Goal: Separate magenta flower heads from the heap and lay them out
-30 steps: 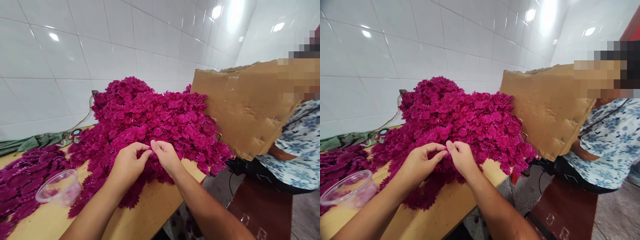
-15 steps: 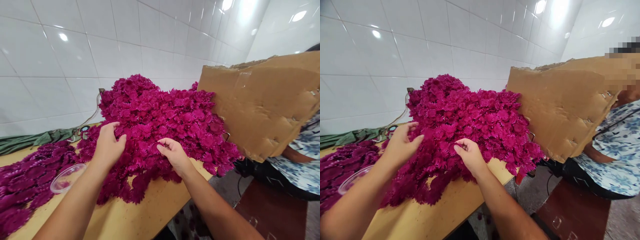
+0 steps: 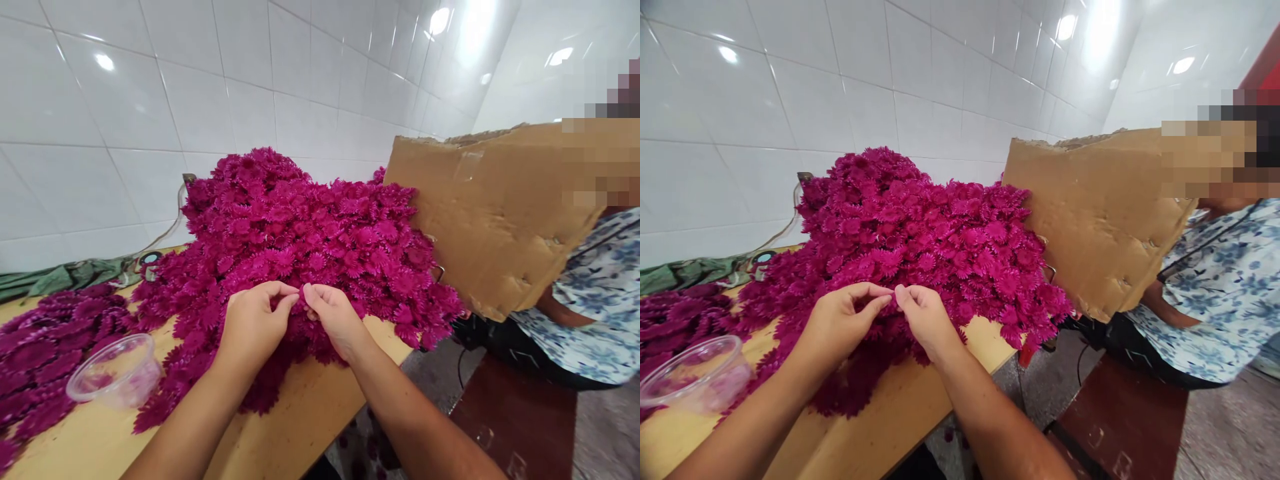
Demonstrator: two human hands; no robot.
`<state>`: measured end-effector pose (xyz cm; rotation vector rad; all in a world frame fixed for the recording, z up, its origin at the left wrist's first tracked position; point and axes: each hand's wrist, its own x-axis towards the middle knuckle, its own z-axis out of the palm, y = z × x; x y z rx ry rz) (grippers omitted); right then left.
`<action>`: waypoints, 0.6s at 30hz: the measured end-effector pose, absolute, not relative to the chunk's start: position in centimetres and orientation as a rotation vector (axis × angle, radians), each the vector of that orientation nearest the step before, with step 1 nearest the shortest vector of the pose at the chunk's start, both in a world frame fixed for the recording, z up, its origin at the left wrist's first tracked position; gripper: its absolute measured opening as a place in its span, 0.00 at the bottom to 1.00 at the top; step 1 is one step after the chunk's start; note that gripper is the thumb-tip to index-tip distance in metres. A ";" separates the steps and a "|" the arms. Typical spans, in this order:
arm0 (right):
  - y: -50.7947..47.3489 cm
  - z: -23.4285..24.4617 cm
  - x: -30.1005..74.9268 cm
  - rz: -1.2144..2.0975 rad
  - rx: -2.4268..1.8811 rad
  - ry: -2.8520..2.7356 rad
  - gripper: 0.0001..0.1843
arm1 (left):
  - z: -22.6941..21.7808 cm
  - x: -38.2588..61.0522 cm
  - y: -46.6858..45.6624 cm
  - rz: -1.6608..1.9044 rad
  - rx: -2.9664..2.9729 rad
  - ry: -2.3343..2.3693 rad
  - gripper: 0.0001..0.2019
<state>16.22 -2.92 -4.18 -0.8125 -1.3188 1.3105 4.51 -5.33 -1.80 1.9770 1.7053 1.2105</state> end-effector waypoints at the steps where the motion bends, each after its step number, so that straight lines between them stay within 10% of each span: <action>1: -3.2 -4.1 16.1 1.318 -0.806 -1.318 0.21 | -1.6 4.4 -5.1 1.220 1.937 1.722 0.10; 8: -4.6 -3.8 16.3 1.338 -0.816 -1.311 0.15 | -0.2 0.6 -2.0 1.684 1.520 1.984 0.10; 18: -2.9 -4.6 16.8 1.194 -0.881 -1.366 0.14 | -1.0 3.6 -5.7 1.193 1.689 1.502 0.19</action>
